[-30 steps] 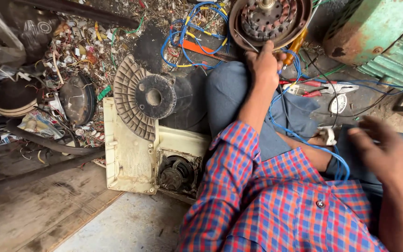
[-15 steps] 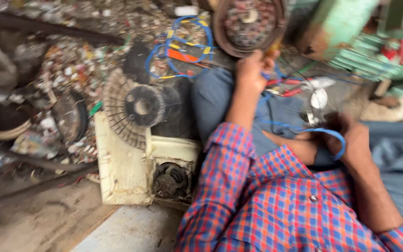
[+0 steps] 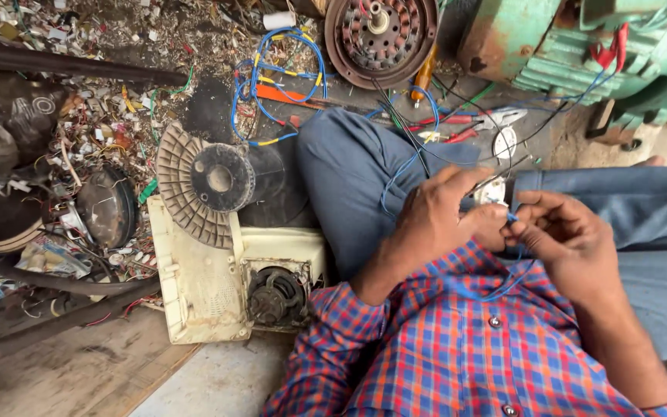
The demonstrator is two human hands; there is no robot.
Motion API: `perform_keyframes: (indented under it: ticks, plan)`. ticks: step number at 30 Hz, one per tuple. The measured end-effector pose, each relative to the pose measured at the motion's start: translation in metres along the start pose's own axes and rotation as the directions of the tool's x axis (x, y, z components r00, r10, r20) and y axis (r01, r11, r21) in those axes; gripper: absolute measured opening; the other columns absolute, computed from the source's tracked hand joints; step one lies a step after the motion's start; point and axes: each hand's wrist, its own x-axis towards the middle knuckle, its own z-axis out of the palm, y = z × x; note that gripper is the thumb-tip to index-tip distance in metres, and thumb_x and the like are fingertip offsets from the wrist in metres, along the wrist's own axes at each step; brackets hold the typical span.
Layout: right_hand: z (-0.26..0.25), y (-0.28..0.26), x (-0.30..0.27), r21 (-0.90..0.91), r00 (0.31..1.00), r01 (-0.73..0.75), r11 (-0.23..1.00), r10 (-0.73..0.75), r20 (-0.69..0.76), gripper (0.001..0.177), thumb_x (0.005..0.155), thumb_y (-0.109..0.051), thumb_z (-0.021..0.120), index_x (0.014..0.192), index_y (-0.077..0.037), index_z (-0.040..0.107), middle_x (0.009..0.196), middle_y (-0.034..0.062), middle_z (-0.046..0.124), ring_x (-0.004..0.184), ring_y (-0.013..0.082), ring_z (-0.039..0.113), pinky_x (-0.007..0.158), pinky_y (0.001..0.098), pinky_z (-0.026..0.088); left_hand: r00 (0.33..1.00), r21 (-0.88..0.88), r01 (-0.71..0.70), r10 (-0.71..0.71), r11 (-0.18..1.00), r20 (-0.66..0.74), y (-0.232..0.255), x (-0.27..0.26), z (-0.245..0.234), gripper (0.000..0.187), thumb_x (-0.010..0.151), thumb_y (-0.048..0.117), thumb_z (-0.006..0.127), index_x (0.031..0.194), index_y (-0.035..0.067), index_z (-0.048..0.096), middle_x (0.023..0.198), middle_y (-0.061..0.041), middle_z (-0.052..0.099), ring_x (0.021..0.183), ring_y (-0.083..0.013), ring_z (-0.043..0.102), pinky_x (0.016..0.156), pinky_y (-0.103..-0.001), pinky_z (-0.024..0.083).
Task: The person uses a screwdriver to connect wires to a plug, then uses the tool to work on the internal components of a fan motor.
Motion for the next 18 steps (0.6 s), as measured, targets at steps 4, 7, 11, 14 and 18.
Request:
perform_keyframes:
  ticks: [4,7,11,14,18]
  plan:
    - [-0.011,0.008,-0.021,-0.061,0.997,0.049,0.997,-0.052,-0.048,0.032,0.096,0.003,0.07,0.127,0.006,0.064,0.103,0.0107,0.071,0.096,0.0175,0.068,0.089,0.0309,0.057,0.982,-0.259,0.186,-0.171,0.948,0.079,-0.023,-0.02,0.025,0.037,0.092,0.021,0.078,0.125,0.006,0.07,0.105,-0.012,0.077,0.078,-0.015,0.072,0.065,-0.026,0.055]
    - [-0.001,-0.008,-0.013,0.022,0.987,0.159,0.987,-0.159,-0.006,0.04,0.103,-0.014,0.07,0.136,0.004,0.058,0.123,0.0144,0.066,0.117,0.0209,0.065,0.102,0.034,0.057,0.856,-0.73,0.505,-0.379,0.461,0.352,-0.019,-0.031,0.029,0.037,0.095,0.018,0.075,0.129,0.003,0.067,0.096,-0.006,0.073,0.074,-0.0092,0.066,0.063,-0.024,0.053]
    - [0.021,-0.036,0.0,0.506,0.973,0.034,0.862,-0.145,0.181,0.068,0.103,-0.046,0.06,0.155,-0.005,0.042,0.148,0.0174,0.055,0.127,0.0251,0.061,0.094,0.0348,0.054,0.913,-0.806,0.372,-0.337,0.46,0.229,0.013,-0.028,0.043,0.021,0.1,0.014,0.076,0.117,0.003,0.068,0.106,-0.004,0.071,0.076,-0.0052,0.066,0.059,-0.02,0.051]
    - [0.014,-0.019,-0.001,0.592,0.978,-0.059,0.804,-0.073,0.198,0.075,0.106,-0.055,0.052,0.159,-0.004,0.04,0.147,0.0209,0.056,0.118,0.0268,0.062,0.083,0.0326,0.051,0.987,-0.543,0.098,-0.15,0.834,-0.052,0.028,-0.015,0.041,0.019,0.1,0.012,0.079,0.113,0.006,0.067,0.118,-0.002,0.068,0.088,-0.0067,0.071,0.07,-0.022,0.06]
    - [0.013,-0.018,0.003,0.51,0.99,-0.05,0.859,-0.024,0.138,0.069,0.11,-0.054,0.048,0.148,0.004,0.044,0.134,0.0203,0.059,0.117,0.0261,0.063,0.1,0.0369,0.055,0.98,-0.199,0.031,-0.069,0.98,-0.185,0.037,-0.001,0.032,0.035,0.09,0.014,0.084,0.117,0.003,0.063,0.121,-0.007,0.065,0.083,-0.0103,0.071,0.069,-0.026,0.06]
